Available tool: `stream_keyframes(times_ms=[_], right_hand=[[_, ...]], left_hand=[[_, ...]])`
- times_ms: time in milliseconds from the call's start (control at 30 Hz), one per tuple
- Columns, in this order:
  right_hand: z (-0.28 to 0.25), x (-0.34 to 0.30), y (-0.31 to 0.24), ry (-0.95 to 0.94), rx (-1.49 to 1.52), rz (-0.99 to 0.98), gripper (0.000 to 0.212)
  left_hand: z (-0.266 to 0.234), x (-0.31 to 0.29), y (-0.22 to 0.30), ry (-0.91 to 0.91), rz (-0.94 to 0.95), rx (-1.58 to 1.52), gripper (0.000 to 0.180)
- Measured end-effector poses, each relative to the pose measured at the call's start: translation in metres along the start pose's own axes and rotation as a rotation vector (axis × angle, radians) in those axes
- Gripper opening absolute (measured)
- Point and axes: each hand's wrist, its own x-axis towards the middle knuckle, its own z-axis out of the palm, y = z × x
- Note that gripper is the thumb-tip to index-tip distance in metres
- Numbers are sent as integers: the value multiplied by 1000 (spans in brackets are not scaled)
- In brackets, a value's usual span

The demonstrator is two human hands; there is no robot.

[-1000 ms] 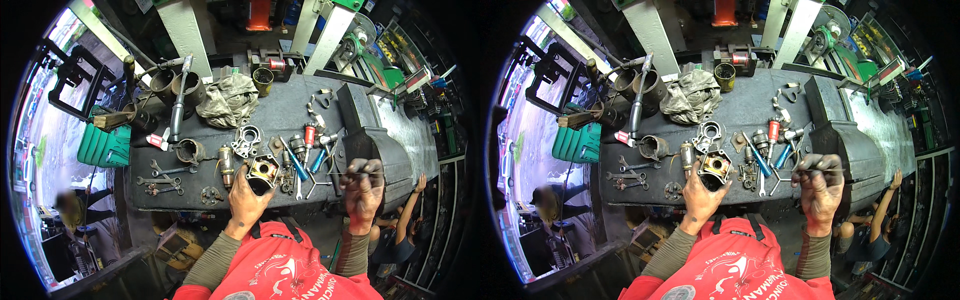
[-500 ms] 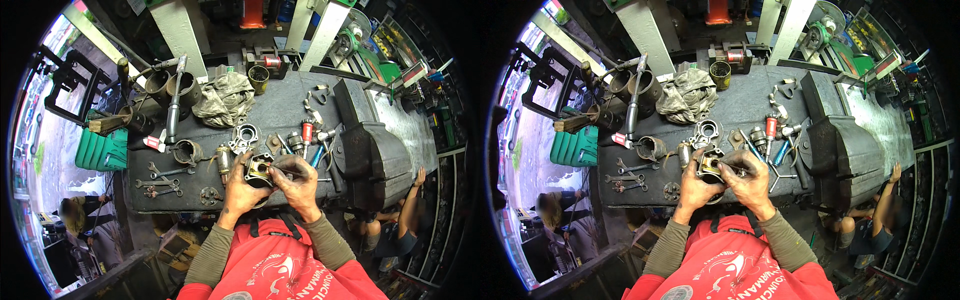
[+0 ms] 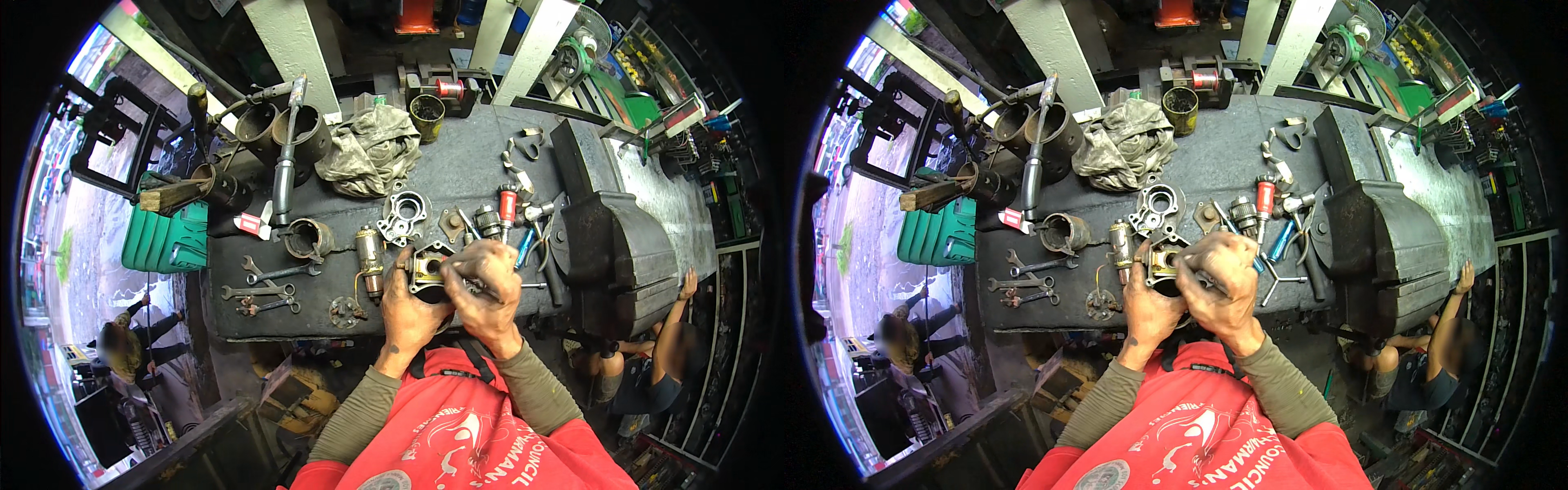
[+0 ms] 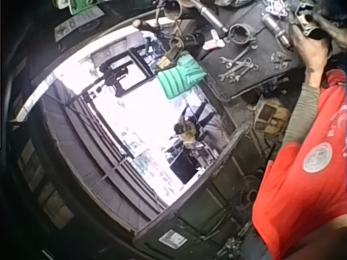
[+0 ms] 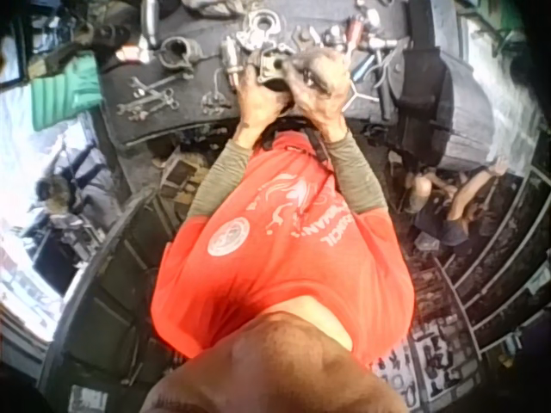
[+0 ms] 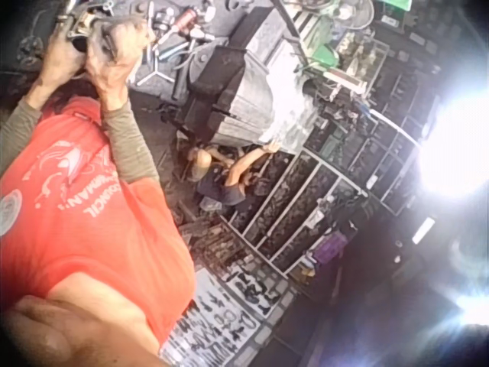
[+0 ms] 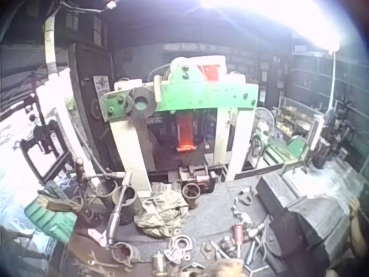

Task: The person moves a large mechanical housing to a workbench, then disassembles a cylindrical component using a hex key and other hand tools. They remove internal parts, inspect them, and place them on the bench.

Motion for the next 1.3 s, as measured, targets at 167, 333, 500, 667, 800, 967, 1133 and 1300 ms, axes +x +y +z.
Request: stream_keyframes(times_ms=[167,333,500,667,800,967,1133,1300], right_hand=[[1,2,-7,-4,-2,-11,16],[0,6,-6,17,-37,55,17],[3,5,-6,12,4,25,18],[4,3,-6,-1,37,49,18],[3,4,-6,-26,59,-10,18],[3,4,-7,35,39,16,18],[4,3,-8,14,-4,14,17],[6,4,-6,44,27,22,17]], left_hand=[[0,-1,0,31,19,44,95],[2,-2,-3,44,40,48,95],[3,-1,-3,25,-32,-20,93],[2,-1,-2,49,-15,-7,91],[2,-1,-2,26,-55,-42,92],[4,-1,-3,48,-11,-23,93],[4,-2,-4,45,-46,-68,91],[4,-2,-5,13,-65,-28,93]])
